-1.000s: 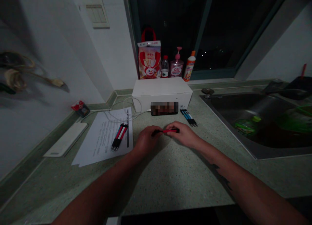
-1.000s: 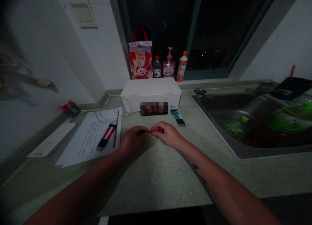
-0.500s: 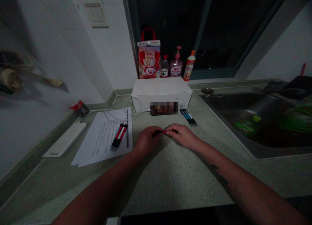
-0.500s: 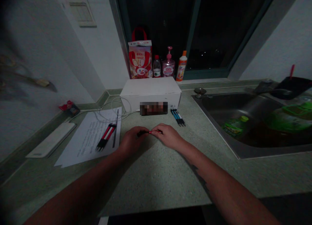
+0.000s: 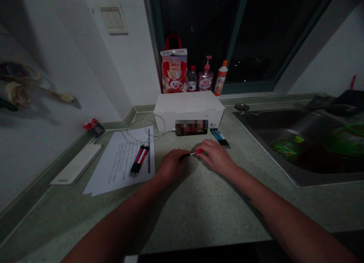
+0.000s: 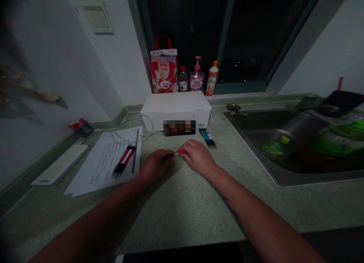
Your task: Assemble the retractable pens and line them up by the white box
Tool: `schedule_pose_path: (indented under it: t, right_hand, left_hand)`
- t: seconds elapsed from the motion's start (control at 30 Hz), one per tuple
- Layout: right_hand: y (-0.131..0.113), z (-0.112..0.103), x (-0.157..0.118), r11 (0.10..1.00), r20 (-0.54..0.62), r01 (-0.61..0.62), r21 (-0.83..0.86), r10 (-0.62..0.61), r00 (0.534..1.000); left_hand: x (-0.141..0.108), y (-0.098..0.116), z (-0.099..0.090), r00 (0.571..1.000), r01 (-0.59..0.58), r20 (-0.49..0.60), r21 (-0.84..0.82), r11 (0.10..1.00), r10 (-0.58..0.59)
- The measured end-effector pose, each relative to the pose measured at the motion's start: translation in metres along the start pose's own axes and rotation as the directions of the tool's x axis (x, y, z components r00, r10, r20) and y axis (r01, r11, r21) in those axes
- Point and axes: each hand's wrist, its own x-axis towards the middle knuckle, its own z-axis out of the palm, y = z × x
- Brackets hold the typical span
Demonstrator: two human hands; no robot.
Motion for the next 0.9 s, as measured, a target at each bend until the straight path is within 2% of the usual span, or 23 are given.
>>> schedule_pose_path:
  t: [0.13, 0.23, 0.37, 0.47, 0.57, 0.7, 0.8, 0.9]
  right_hand:
    - [0.001, -0.005, 0.0, 0.997, -0.063, -0.02, -0.073, 0.015, 0.998]
    - [0.004, -0.006, 0.001, 0.993, -0.123, -0.113, -0.042, 0.107, 0.987]
    - [0.011, -0.002, 0.001, 0.947, -0.183, -0.299, 0.116, 0.316, 0.931]
    - [0.016, 0.004, 0.002, 0.897, -0.198, -0.348, 0.273, 0.406, 0.892]
    - [0.021, 0.008, 0.003, 0.907, -0.237, -0.3, 0.297, 0.374, 0.897]
    - [0.022, 0.011, 0.003, 0.959, -0.258, -0.212, 0.19, 0.257, 0.931]
    - [0.017, 0.008, 0.002, 0.985, -0.221, -0.142, 0.098, 0.161, 0.962]
    - [0.011, 0.003, 0.0, 0.998, -0.187, -0.054, -0.029, 0.047, 0.981]
  left_hand:
    - [0.001, 0.001, -0.002, 0.999, 0.043, -0.021, 0.008, 0.999, -0.042]
    - [0.001, 0.0, -0.004, 0.992, 0.114, -0.059, -0.024, 0.993, -0.115]
    - [0.001, -0.002, -0.004, 0.983, 0.158, -0.09, -0.03, 0.987, -0.16]
    - [-0.001, -0.001, -0.002, 0.996, 0.083, -0.014, 0.012, 0.996, -0.083]
    - [-0.005, 0.004, 0.0, 0.996, -0.04, 0.077, 0.087, 0.995, 0.034]
    - [-0.009, 0.016, 0.0, 0.979, -0.149, 0.166, 0.185, 0.971, 0.119]
    - [-0.012, 0.02, 0.0, 0.972, -0.16, 0.204, 0.2, 0.967, 0.119]
    - [-0.011, 0.019, 0.002, 0.989, -0.064, 0.138, 0.106, 0.992, 0.05]
